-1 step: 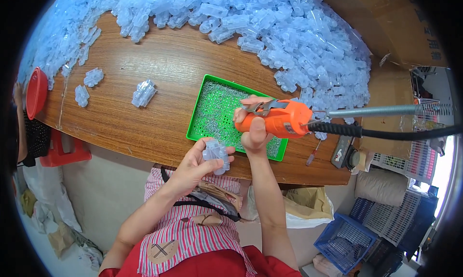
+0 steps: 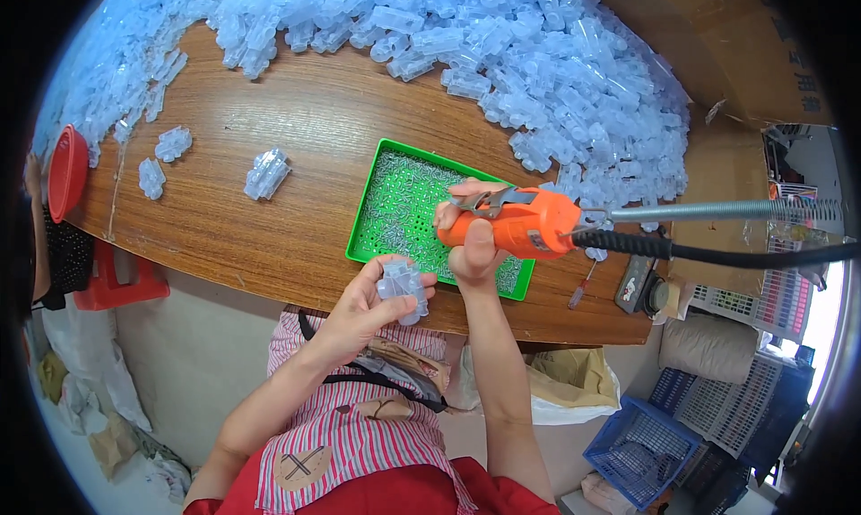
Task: The person assembles plastic casings by holding each piece by hand and driving screws into it with an electric screwdriver.
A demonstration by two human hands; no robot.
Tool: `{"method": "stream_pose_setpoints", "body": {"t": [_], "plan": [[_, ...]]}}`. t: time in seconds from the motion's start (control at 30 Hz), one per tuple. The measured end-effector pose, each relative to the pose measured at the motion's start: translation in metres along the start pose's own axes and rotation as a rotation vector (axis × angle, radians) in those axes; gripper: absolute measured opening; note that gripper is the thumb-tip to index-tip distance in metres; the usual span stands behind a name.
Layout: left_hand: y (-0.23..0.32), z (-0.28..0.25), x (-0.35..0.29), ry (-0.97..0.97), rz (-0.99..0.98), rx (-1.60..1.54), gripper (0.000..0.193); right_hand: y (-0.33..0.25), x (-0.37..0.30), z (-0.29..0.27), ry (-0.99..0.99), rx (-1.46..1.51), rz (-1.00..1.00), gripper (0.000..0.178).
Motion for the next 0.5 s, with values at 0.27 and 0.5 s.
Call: {"method": "stream_pose_setpoints", "body": {"t": [0.27,0.5], "plan": [[-0.0034,-0.0038,0.0028,0.010,-0.016,0.037,0.051,0.0051,-0.0024,-0.0026,-0.009,0.026,-0.001,0.059],[-0.0027,-0.0068,0.0052,0.030,-0.006,0.063,0.050,0.0070,-0.0017,-0.0004,-0.032,0.027,-0.004,0.058]]}}
Point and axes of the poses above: each hand's wrist, its own x-axis towards the middle knuckle, its own z-axis out of the palm, y = z × x, the point moved 8 cm from there along x, towards the middle knuckle, and after that the axes turned 1 degree about -x, right-handed, at the moved point
